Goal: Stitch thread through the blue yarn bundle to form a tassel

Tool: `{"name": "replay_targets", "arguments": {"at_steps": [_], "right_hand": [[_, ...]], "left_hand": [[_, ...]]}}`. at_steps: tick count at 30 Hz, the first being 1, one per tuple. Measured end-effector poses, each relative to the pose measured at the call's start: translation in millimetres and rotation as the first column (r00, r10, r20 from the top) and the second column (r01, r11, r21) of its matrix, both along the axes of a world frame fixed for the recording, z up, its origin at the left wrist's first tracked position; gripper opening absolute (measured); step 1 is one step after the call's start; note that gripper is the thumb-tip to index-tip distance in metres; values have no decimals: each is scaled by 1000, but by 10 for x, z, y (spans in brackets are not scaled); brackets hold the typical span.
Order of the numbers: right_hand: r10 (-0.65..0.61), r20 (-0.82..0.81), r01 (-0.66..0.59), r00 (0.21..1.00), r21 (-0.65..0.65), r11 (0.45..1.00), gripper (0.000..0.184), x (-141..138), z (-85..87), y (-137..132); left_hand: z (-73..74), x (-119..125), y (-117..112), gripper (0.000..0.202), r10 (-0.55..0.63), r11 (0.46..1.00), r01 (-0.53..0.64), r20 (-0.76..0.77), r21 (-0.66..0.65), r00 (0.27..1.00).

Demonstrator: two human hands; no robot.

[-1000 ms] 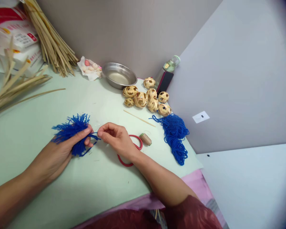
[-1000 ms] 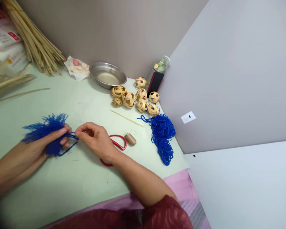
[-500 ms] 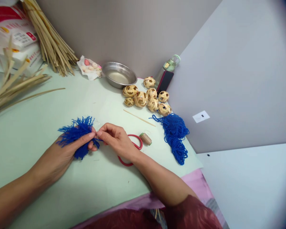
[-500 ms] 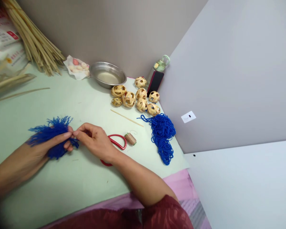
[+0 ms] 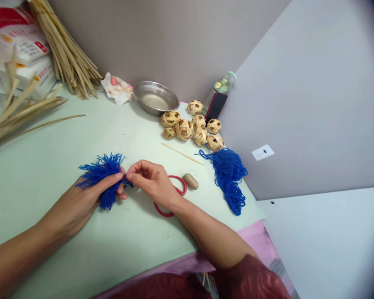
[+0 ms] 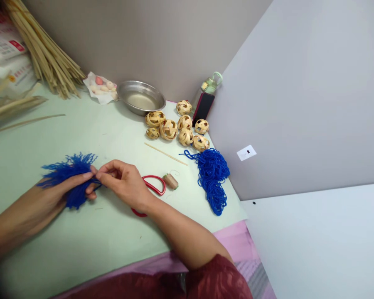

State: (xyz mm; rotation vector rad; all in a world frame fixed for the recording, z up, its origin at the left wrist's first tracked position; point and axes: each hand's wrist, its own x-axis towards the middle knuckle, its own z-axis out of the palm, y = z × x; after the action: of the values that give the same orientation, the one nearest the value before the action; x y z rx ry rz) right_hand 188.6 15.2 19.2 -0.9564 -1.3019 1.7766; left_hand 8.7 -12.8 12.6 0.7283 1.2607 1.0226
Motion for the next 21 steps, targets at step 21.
{"name": "replay_targets", "arguments": {"at_steps": [21], "right_hand": [[12, 173, -19, 985, 40, 999, 26, 24, -94, -43]], "left_hand": [[90, -11, 2, 31, -64, 998, 65, 177, 0, 982]]}}
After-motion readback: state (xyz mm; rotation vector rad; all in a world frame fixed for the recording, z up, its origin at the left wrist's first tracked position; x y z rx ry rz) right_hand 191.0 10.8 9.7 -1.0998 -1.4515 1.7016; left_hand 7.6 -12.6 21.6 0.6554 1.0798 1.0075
